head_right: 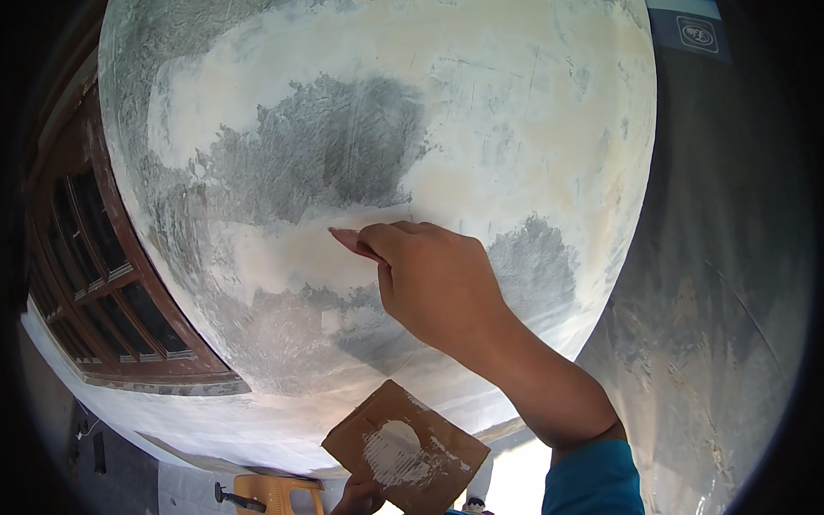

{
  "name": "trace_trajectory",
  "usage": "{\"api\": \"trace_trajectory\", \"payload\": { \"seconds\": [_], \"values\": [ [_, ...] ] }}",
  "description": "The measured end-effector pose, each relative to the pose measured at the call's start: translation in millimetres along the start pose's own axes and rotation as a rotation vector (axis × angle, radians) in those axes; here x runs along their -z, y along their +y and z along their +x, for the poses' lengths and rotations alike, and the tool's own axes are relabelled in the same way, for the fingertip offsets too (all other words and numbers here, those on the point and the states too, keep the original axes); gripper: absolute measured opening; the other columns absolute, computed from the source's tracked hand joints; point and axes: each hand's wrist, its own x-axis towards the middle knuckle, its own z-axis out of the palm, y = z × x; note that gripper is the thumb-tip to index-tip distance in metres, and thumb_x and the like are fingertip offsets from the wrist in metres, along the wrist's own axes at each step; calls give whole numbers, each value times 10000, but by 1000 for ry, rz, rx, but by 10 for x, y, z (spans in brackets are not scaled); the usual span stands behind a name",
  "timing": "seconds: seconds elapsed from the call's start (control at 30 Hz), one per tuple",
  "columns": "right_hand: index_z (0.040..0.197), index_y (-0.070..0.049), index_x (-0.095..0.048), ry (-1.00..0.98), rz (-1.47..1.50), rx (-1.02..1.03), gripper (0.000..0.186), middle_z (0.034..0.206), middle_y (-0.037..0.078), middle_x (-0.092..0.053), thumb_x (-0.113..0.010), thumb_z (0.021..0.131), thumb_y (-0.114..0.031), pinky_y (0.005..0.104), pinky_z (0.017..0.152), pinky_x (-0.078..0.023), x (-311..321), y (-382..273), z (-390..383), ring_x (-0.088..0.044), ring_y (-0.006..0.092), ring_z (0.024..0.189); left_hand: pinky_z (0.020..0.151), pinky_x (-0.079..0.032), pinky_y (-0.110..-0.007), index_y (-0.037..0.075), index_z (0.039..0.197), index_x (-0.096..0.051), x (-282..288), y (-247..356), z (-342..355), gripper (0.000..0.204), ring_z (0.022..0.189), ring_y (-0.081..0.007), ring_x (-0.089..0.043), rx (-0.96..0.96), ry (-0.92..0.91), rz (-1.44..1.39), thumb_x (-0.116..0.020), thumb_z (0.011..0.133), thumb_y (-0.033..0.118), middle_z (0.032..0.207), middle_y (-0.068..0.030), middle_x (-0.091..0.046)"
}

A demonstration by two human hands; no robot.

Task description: Applying putty or wall filler to a wall using a scraper tool.

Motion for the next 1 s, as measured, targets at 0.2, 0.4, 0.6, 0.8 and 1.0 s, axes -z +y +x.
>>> {"api": "trace_trajectory", "payload": {
  "seconds": [0.2, 0.4, 0.6, 0.8, 1.0],
  "values": [
    [1194, -94, -663, 461, -357, 56, 383, 1118, 102, -710, -622, 829, 13, 371, 803, -571, 232, 255, 642, -692, 285, 977, 848, -470, -431, -7, 1133, -471, -40, -3, 55, 436, 996, -334, -584, 39, -24, -30, -540, 707, -65, 1043, -160, -582],
    [1291, 3, -581, 501, -575, 166, 433, 1311, 211, -613, -587, 858, 10, 392, 998, -523, -411, 313, 585, -604, 345, 1219, 860, -471, -429, -10, 1157, -465, 31, 48, 203, 458, 1012, -333, -583, 61, -15, -56, -538, 708, -66, 1063, -162, -582],
    [1293, 23, -577, 229, -415, 206, 450, 1302, 237, -612, -596, 843, 15, 394, 1000, -520, -615, 49, -113, -605, 355, 1213, 872, -472, -427, -13, 1180, -458, -20, 54, 283, 481, 1029, -333, -583, 65, -23, -82, -536, 709, -67, 1082, -163, -582],
    [1193, -50, -667, 298, -123, 61, 425, 1103, 147, -714, -595, 795, 79, 355, 813, -575, 87, 24, 160, -708, 316, 942, 883, -473, -425, -17, 1204, -452, -18, 144, 182, 503, 1046, -332, -582, 53, -7, -90, -533, 710, -68, 1102, -164, -581],
    [1176, -88, -656, 494, -428, 155, 387, 1127, 114, -705, -613, 810, 30, 374, 787, -579, 199, 292, 764, -690, 312, 961, 895, -475, -424, -20, 1227, -446, -113, 132, 194, 526, 1062, -331, -582, 87, -32, -116, -531, 711, -69, 1121, -166, -581]
  ]
}}
